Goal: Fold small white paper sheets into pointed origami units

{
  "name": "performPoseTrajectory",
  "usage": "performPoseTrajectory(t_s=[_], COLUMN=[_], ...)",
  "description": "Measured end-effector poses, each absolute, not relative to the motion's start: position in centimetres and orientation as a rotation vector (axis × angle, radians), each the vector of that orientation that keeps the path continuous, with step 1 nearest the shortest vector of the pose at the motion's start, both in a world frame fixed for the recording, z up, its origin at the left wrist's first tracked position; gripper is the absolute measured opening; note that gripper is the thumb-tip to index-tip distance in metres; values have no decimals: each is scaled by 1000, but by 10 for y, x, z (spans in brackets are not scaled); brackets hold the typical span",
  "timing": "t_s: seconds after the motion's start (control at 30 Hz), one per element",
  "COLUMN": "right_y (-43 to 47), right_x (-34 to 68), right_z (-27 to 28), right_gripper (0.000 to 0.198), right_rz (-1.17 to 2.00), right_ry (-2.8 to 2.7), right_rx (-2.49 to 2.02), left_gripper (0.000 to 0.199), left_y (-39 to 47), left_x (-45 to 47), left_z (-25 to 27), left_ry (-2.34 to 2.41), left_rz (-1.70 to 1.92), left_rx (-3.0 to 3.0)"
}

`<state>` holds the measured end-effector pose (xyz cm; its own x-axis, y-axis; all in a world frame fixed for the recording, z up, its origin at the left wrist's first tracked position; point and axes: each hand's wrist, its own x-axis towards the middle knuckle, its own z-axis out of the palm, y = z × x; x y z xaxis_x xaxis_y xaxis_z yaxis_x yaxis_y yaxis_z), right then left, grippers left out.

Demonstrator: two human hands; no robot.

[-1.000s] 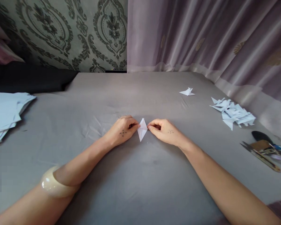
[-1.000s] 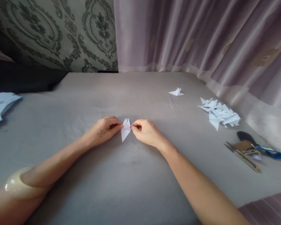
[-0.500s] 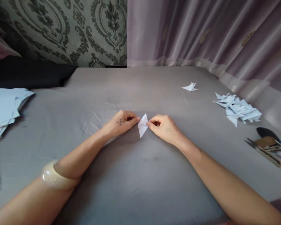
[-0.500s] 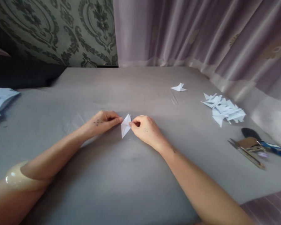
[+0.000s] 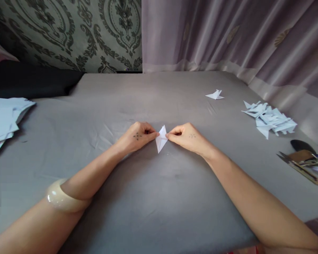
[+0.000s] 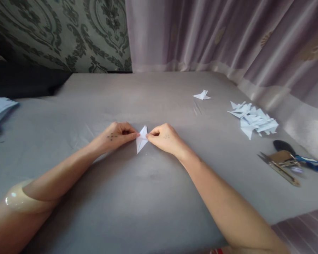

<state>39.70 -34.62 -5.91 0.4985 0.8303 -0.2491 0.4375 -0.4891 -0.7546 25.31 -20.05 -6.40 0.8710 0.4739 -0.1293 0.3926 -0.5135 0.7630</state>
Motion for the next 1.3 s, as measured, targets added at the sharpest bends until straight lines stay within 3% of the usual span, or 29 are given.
performPoseTrajectory(t_s=[0.93,1.17,1.3], right_y=[-347,-350,-351], right_x=[382,382,380], right_z=[-64,-72,-76], right_gripper=[19,15,8], right_rz=[476,390,266], right_ry=[-1327,-1373,-1427], right_rx=[-2310,-2307,-2228], left_gripper=[24,15,24], left_y=[-200,-208,-214], left_x=[255,254,252], left_z=[-83,-83,-79], left_ry=[421,340,101], left_rz=[231,380,371], left_rx=[2590,2747,2877])
